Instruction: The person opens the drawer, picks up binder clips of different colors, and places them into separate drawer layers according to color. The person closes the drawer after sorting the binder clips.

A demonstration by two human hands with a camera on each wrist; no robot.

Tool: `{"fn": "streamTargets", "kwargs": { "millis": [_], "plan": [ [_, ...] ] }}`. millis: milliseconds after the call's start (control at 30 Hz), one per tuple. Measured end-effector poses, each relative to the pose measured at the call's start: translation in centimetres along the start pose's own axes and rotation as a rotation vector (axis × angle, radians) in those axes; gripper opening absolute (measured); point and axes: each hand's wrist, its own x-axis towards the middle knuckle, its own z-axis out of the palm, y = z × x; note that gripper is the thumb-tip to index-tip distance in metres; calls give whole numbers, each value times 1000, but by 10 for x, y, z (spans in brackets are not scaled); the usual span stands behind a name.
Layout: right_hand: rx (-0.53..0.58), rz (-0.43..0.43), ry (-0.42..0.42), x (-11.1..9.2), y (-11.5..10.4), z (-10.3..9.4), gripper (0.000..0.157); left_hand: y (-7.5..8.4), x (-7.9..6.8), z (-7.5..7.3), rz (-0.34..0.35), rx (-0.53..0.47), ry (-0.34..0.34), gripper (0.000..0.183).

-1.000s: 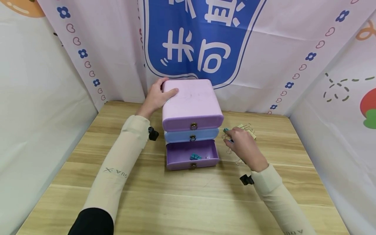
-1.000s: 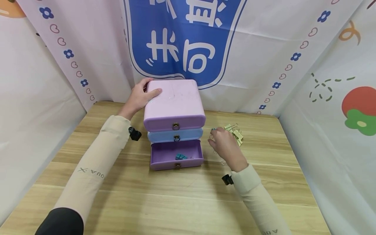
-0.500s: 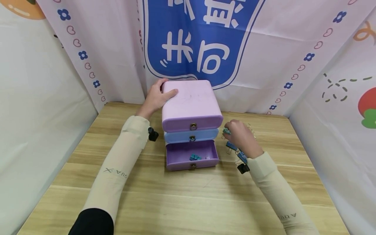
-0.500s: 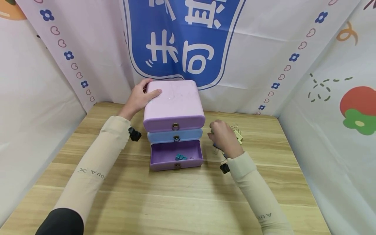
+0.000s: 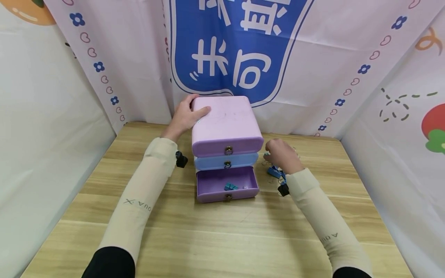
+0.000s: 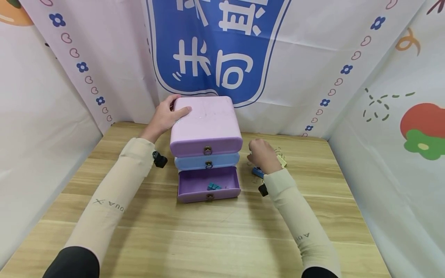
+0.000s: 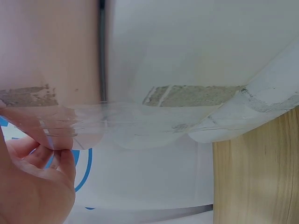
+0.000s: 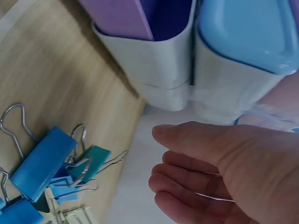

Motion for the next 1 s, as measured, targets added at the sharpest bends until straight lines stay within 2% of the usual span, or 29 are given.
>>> {"fn": "streamTargets", "kwargs": {
  "millis": [200,433,567,767,867,1000],
  "plan": [
    [-3,27,-30,11,6,13,18,-1,0,1,-4,-7,-4,87],
    [-17,61,-23,20,11,22,36,-1,0,1,0,-12,-4,88],
    [-16,88,-36,25,14,27,33,0,0,1,6,-14,-5,88],
    [-27,127,-50,30,18,35,20,0,0,1,8,-14,2,87],
    [-75,102,-19,31,19,36,16,0,0,1,8,-11,1,87],
    [-111,65,26,32,19,31,23,-1,0,1,0,-8,1,87]
  ]
}}
